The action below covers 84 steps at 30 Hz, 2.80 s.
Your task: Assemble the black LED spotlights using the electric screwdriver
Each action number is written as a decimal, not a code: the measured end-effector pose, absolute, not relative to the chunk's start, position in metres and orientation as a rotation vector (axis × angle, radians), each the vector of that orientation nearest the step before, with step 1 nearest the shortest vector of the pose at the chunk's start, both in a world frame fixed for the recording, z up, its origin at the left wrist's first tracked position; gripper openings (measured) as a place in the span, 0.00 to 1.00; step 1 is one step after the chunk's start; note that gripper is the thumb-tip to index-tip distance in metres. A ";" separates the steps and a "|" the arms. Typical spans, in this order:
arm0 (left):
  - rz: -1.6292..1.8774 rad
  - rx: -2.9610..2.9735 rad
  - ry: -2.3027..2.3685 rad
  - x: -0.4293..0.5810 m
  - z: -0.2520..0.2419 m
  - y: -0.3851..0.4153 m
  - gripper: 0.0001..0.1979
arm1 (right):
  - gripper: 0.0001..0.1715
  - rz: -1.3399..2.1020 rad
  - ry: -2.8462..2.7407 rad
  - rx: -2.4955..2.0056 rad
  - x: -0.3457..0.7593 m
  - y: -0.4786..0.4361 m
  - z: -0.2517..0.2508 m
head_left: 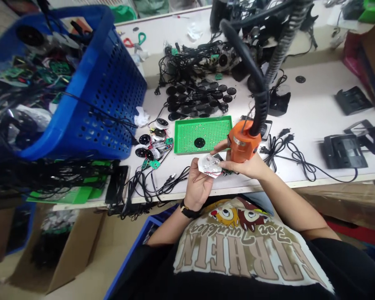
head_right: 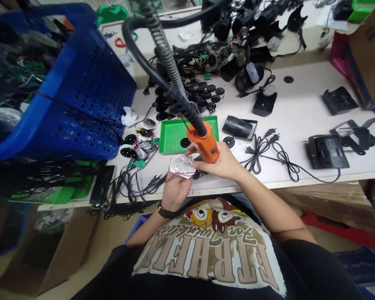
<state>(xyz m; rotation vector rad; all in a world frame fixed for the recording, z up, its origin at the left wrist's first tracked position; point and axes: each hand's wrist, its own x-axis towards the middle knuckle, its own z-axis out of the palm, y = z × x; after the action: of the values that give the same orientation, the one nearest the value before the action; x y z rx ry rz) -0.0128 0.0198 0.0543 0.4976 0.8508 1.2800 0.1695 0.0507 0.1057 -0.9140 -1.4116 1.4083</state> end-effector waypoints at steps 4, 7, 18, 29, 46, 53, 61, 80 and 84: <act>1.216 0.389 0.906 -0.011 0.048 0.019 0.15 | 0.29 1.441 -1.376 -0.829 0.174 0.047 0.102; 1.212 0.389 0.938 -0.009 0.042 0.019 0.15 | 0.29 1.409 -1.417 -0.852 0.176 0.045 0.099; 1.121 0.756 1.082 -0.011 0.031 0.023 0.15 | 0.27 1.351 -1.465 -0.931 0.175 0.046 0.096; 1.159 0.806 1.044 -0.013 0.035 0.023 0.28 | 0.24 1.324 -1.406 -0.982 0.171 0.048 0.092; 1.198 2.050 0.599 -0.033 0.039 -0.001 0.18 | 0.17 0.929 -1.086 -0.989 0.180 0.048 0.091; 1.162 2.142 1.242 -0.028 -0.001 0.020 0.08 | 0.17 0.855 -1.156 -1.163 0.179 0.050 0.079; 0.689 2.249 0.998 -0.065 0.053 0.034 0.29 | 0.12 0.769 -1.192 -1.233 0.188 0.040 0.079; 0.901 1.718 1.423 -0.078 0.051 0.147 0.09 | 0.19 0.836 -1.084 -0.867 0.141 0.111 0.090; 0.996 1.350 1.172 -0.091 0.061 0.103 0.12 | 0.24 0.834 -1.076 -0.857 0.110 0.164 0.074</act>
<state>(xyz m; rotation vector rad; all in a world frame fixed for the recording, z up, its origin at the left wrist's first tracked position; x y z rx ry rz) -0.0910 0.1026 0.0614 1.3500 1.1725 0.9959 0.1098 0.1640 0.0742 -0.8571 -1.0759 0.8340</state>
